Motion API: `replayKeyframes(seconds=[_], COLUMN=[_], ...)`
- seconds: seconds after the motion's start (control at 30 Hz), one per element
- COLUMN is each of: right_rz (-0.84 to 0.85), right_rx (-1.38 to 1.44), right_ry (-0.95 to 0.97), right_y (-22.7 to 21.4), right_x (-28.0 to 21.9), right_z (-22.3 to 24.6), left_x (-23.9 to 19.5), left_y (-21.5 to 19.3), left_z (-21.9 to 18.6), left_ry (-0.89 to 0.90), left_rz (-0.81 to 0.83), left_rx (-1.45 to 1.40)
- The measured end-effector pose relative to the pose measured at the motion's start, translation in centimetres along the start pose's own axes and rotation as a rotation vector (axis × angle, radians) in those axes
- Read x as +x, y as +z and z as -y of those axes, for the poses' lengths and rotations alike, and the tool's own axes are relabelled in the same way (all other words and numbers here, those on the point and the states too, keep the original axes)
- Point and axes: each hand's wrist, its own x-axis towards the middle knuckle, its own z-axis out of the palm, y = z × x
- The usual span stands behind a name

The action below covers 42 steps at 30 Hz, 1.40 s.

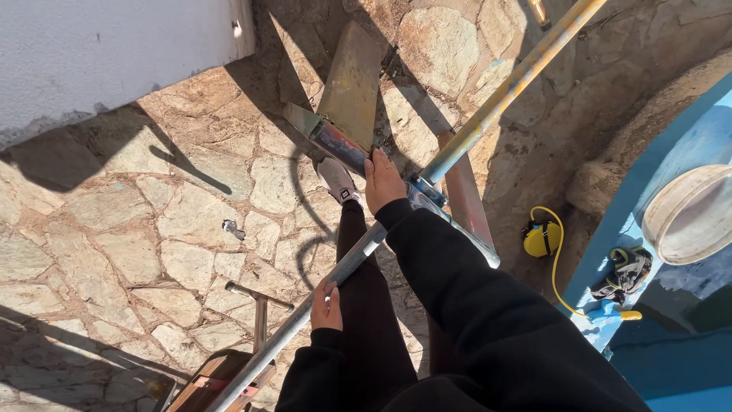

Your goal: Sanding a metal frame manually using a sanding block and water

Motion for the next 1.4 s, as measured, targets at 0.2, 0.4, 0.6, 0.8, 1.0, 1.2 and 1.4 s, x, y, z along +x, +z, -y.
replayKeyframes(seconds=[0.2,0.4,0.6,0.8,1.0,1.2,1.4], right_rz=[-0.038,-0.072,-0.094,-0.144,-0.214,-0.266,-0.367], right_rx=[-0.068,0.081,-0.02,0.006,-0.104,-0.058,-0.16], right_ry=[-0.125,-0.058,0.026,-0.128,-0.301,-0.226,-0.418], right_y=[-1.9,-1.2,-1.2,1.0,-0.5,2.1,0.8], right_x=[-4.6,-2.7,-4.9,2.4,-3.4,1.9,-3.9], right_z=[-2.8,3.8,1.1,11.3,3.2,8.7,1.7], left_x=[-0.5,0.4,-0.3,-0.5,-1.6,-0.4,0.1], left_y=[-0.3,0.8,0.3,-0.7,-2.0,-1.6,-0.9], left_z=[-0.4,2.6,2.8,2.2,0.6,3.4,5.8], left_ry=[0.017,0.151,0.143,0.098,0.063,0.086,0.048], left_rz=[0.017,0.01,0.076,0.043,0.1,0.056,0.062], left_rx=[0.013,0.169,0.166,0.089,0.045,0.043,0.028])
